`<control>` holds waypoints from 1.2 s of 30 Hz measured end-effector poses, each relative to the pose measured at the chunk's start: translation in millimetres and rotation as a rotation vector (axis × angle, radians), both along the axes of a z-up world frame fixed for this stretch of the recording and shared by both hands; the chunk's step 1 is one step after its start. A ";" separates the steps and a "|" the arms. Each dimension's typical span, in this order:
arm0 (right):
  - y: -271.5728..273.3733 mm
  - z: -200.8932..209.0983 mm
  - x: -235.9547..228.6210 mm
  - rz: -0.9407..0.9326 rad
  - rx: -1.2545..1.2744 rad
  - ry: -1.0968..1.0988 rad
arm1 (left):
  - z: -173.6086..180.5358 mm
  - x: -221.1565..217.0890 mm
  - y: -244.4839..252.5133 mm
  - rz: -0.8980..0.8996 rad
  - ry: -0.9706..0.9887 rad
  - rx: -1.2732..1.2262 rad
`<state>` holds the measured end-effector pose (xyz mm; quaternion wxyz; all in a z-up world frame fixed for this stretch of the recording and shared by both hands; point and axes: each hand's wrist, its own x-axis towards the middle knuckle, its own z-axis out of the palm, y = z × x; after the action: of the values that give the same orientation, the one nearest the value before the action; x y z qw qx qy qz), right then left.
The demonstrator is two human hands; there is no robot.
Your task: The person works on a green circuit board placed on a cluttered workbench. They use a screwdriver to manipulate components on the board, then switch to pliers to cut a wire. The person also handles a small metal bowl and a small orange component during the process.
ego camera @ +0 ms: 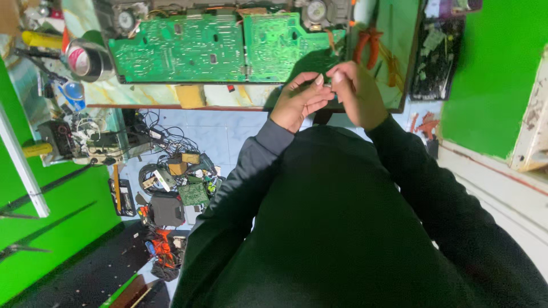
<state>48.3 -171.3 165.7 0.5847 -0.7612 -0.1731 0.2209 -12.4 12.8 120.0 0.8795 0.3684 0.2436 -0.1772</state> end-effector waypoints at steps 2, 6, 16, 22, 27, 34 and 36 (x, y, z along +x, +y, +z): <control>17.3 23.3 -10.0 0.084 0.164 -0.099 | 12.3 -7.8 8.9 0.062 -0.023 -0.010; 50.6 43.2 -24.6 0.097 0.034 -0.080 | 22.9 -32.5 25.4 0.213 -0.076 0.087; 185.5 50.7 -95.2 0.366 0.085 0.139 | 36.2 -138.6 143.9 0.443 -0.284 0.334; 289.4 29.0 -158.1 0.416 0.228 0.258 | 57.8 -216.6 233.3 0.528 -0.210 0.500; 343.5 25.8 -174.9 0.366 0.355 0.373 | 56.2 -269.2 295.5 0.609 -0.129 0.570; 352.8 34.4 -169.8 0.249 0.358 0.351 | 69.0 -257.2 325.3 0.570 -0.147 0.558; 344.6 36.9 -166.0 0.184 0.350 0.329 | 67.4 -245.1 320.8 0.483 -0.198 0.552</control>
<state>-117.7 173.3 202.7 0.7052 -0.5831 -0.1798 0.3610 -257.6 333.7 187.4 0.7828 0.5389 0.2758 0.1439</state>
